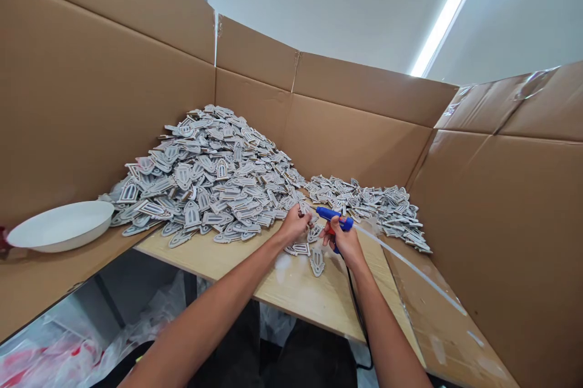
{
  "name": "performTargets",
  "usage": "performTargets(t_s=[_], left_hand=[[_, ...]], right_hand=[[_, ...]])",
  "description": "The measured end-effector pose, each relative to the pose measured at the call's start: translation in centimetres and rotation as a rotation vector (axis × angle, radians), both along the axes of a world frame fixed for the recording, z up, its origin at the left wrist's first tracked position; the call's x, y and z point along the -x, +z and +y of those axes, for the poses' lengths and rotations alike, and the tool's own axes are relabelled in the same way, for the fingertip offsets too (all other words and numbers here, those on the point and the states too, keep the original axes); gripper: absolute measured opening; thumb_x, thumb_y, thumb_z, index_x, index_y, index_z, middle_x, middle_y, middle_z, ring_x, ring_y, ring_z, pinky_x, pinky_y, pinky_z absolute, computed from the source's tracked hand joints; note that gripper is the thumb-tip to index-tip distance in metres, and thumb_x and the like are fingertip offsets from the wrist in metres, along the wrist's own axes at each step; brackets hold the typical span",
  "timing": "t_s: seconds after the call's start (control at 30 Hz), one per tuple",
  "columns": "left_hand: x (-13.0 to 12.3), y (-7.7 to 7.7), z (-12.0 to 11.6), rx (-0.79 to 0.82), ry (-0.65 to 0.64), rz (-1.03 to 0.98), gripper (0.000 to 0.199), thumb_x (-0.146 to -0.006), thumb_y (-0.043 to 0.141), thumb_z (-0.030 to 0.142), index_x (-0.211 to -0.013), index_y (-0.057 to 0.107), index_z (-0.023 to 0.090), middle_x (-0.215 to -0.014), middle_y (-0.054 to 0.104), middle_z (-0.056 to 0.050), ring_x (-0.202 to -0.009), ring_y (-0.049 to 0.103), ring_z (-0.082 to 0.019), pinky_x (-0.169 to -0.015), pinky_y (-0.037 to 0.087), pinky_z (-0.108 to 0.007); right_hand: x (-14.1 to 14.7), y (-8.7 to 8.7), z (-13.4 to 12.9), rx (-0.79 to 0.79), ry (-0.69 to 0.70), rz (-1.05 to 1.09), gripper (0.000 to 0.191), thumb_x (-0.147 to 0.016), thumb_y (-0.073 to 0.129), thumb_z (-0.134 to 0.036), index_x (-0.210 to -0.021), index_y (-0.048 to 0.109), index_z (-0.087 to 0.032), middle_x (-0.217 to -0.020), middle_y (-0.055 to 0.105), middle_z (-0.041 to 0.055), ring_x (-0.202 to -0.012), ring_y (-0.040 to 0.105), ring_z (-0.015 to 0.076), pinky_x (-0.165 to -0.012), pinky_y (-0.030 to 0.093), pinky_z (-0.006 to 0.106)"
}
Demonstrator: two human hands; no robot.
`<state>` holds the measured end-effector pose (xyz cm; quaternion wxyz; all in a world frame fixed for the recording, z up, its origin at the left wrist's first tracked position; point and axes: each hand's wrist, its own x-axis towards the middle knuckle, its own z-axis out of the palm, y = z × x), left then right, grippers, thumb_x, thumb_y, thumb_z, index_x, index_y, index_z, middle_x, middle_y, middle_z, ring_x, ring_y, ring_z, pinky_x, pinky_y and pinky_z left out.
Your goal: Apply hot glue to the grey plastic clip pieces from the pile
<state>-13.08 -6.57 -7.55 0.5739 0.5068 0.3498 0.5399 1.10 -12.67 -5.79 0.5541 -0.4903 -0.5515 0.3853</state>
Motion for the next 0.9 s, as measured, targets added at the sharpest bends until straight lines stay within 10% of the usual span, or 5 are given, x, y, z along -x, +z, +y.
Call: performTargets(t_s=[0.9], left_hand=[[0.08, -0.83, 0.18, -0.246, -0.087, -0.025, 0.034, -0.07, 0.078, 0.023, -0.087, 0.049, 0.019, -0.076, 0.055, 0.004, -0.067, 0.055, -0.011, -0.059, 0.047, -0.02]], right_hand=[[-0.67, -0.87, 0.34, -0.002, -0.084, -0.168, 0.068, -0.067, 0.056, -0.09, -0.056, 0.052, -0.022, -0.041, 0.053, -0.0003, -0.038, 0.047, 0.013, -0.041, 0.035, 0.025]])
